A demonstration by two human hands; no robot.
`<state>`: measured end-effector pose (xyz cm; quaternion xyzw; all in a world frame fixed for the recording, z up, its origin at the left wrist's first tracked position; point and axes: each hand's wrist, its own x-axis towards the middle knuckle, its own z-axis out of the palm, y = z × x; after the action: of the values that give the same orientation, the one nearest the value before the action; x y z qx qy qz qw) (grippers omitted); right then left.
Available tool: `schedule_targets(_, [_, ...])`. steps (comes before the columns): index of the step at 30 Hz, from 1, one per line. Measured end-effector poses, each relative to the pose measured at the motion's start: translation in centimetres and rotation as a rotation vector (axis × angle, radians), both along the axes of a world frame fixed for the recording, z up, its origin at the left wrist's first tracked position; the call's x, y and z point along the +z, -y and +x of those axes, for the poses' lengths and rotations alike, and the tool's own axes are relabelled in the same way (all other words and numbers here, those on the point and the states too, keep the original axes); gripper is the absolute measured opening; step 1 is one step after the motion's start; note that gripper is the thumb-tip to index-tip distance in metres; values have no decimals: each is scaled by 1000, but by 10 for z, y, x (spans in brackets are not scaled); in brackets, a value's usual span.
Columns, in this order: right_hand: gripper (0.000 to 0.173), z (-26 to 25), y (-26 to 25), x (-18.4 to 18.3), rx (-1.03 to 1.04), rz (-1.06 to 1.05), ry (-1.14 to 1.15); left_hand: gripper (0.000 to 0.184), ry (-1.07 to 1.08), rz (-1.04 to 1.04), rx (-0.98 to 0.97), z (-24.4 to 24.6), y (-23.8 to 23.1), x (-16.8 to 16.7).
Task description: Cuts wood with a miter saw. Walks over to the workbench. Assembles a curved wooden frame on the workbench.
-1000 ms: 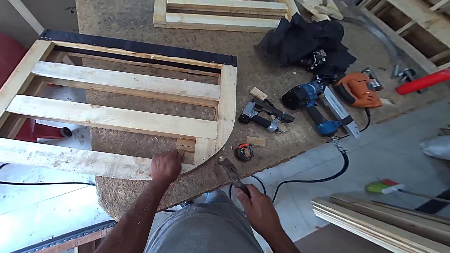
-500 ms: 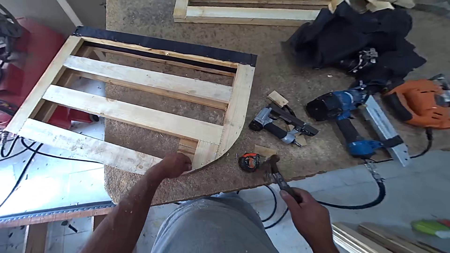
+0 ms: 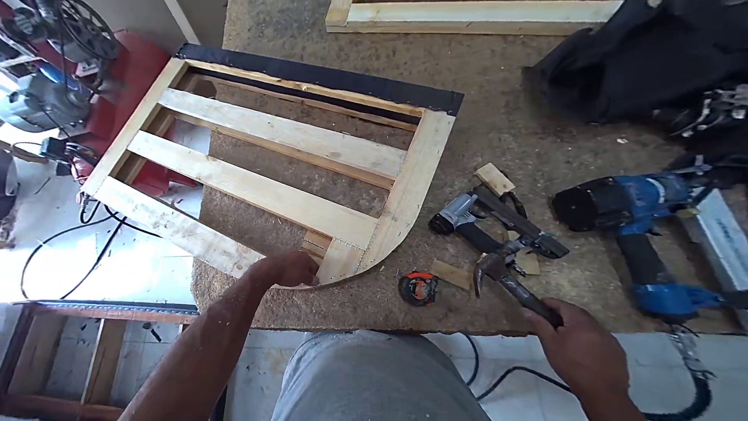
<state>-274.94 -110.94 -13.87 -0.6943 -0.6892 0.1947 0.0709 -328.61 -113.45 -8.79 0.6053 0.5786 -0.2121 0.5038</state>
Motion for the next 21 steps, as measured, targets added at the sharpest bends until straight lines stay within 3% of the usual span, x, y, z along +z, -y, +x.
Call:
schedule_targets(8, [43, 17, -33, -28, 137, 22, -14, 21, 118, -29, 141, -6, 3, -4])
schedule_targets(14, [41, 14, -45, -40, 172, -30, 14, 23, -6, -35, 73, 0, -1, 0])
schedule_targets(21, [46, -23, -26, 2, 114, 114, -69, 22, 20, 45, 103, -3, 8, 2])
